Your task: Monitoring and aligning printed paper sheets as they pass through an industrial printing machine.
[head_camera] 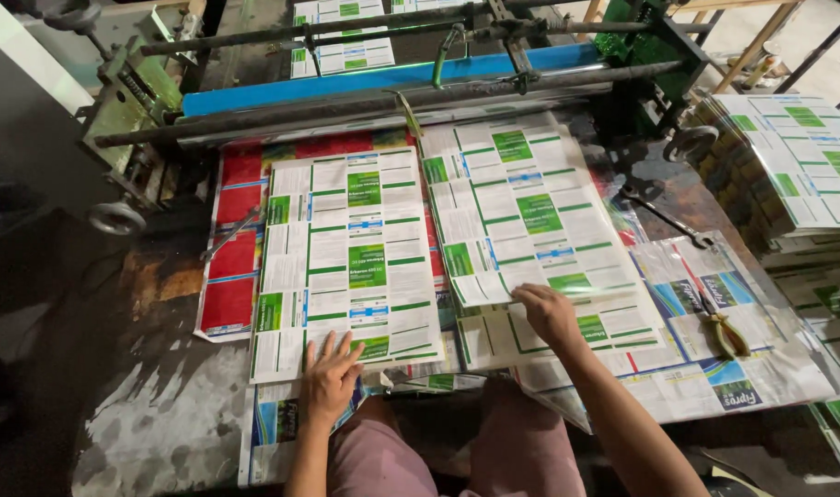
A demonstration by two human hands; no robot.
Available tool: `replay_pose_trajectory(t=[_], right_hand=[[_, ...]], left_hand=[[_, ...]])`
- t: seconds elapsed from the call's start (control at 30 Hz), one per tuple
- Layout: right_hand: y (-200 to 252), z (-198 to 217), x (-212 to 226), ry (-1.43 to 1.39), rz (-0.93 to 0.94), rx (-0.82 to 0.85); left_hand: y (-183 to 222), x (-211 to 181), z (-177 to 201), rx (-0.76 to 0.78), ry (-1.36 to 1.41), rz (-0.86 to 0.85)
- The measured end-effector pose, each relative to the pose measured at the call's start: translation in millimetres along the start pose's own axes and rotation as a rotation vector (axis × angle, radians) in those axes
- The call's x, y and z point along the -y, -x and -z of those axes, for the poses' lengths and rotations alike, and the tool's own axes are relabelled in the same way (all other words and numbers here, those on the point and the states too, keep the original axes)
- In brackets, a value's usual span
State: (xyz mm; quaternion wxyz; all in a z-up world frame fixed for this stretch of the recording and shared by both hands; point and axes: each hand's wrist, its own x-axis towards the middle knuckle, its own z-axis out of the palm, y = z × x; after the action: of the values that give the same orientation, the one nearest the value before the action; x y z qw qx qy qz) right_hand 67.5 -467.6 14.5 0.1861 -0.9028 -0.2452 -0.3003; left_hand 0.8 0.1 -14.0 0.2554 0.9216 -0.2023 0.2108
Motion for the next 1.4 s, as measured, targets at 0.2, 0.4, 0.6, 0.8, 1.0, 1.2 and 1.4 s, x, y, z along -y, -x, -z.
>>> replay_pose_trajectory(t=[0.2,0.4,0.6,0.8,1.0,1.2,1.4], right_hand=[[-46.0,-23.3,-27.8,0.003,-0.09,0.048],[-64.3,-38.6,-41.4,0.16,-0.232,0.343],[-42.4,-0.2,-4.5,0.08,-0.276,0.196],[-10.5,53.7,33.2,-0.003,-0.243,0.096],[49.2,49.1,40.8,0.058,-0.174,0.319],[57.0,59.3,43.2,0.089,-0.036,0.381],[55.0,59.0,32.4,0.023,-0.031,0.452]], left_hand=[[-2.8,-1.6,3.9,0.04,-0.014,0.005],[-5.6,-4.2,8.6,0.113,0.02,0.057],[-23.6,23.1,14.2,0.185,0.014,0.285],[-78.3,-63.8,89.9,-0.081,-0.196,-0.011],[-56.8,-22.9,16.2,-0.058,-0.222,-0.055],[-92.9,2.0,-4.3,-0.088,-0.23,-0.095],[-147.1,50.1,-39.3,-0.055,-0.255,-0.069]])
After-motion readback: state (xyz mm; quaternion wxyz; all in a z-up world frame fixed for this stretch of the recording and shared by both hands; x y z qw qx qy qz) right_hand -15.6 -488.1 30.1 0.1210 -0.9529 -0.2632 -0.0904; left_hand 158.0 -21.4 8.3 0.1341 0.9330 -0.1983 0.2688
